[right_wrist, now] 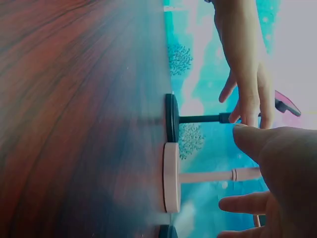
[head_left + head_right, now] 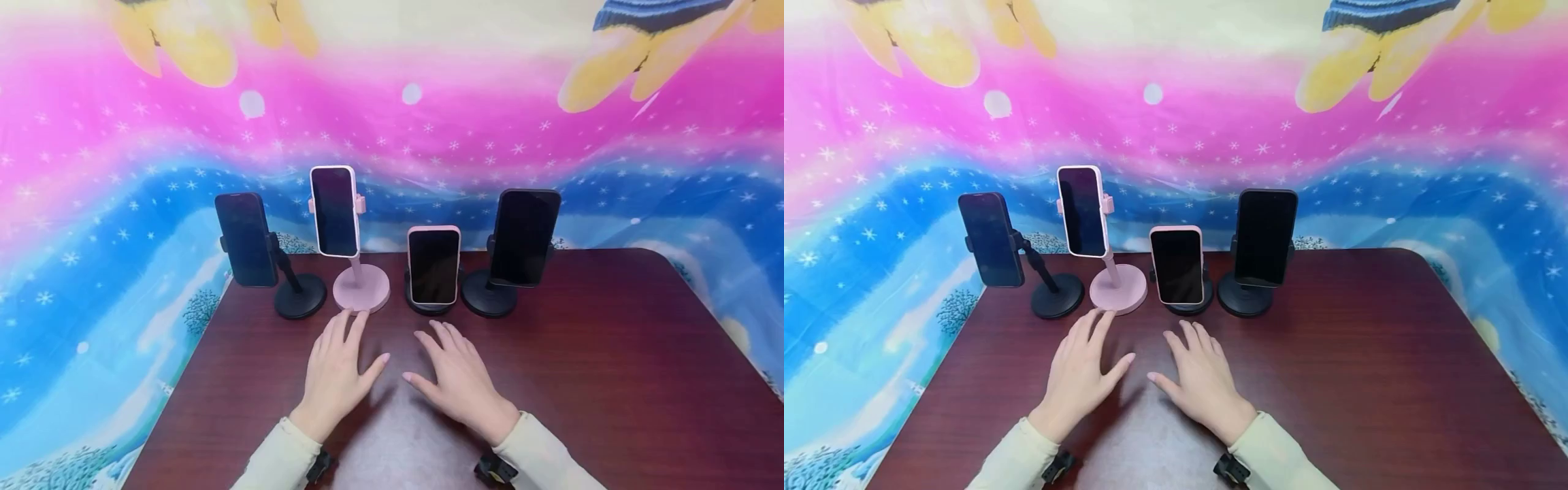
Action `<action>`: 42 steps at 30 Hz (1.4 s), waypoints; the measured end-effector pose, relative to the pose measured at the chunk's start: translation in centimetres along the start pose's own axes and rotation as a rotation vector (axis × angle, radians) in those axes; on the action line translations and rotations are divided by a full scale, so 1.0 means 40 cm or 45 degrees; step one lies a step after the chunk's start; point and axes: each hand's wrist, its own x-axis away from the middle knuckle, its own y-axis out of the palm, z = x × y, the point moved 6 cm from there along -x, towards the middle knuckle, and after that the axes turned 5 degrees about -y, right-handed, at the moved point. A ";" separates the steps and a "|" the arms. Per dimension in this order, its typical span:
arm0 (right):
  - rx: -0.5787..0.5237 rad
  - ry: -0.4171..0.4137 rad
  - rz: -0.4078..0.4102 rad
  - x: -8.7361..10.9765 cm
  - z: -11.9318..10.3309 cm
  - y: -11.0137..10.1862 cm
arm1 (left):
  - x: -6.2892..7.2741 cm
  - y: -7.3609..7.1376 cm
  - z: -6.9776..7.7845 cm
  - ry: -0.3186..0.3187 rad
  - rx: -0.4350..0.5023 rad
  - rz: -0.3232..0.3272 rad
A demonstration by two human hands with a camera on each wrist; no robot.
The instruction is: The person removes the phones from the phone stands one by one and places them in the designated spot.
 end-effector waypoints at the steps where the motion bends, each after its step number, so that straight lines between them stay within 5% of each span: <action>1: -0.007 -0.003 -0.006 -0.004 -0.004 0.002 | 0.001 -0.005 -0.005 -0.004 0.009 0.014; 32: -0.206 -0.055 -0.087 -0.134 -0.107 0.032 | 0.012 -0.138 -0.175 -0.105 0.061 0.281; 42: -0.215 -0.075 -0.083 -0.156 -0.127 0.034 | 0.007 -0.156 -0.201 -0.151 0.064 0.280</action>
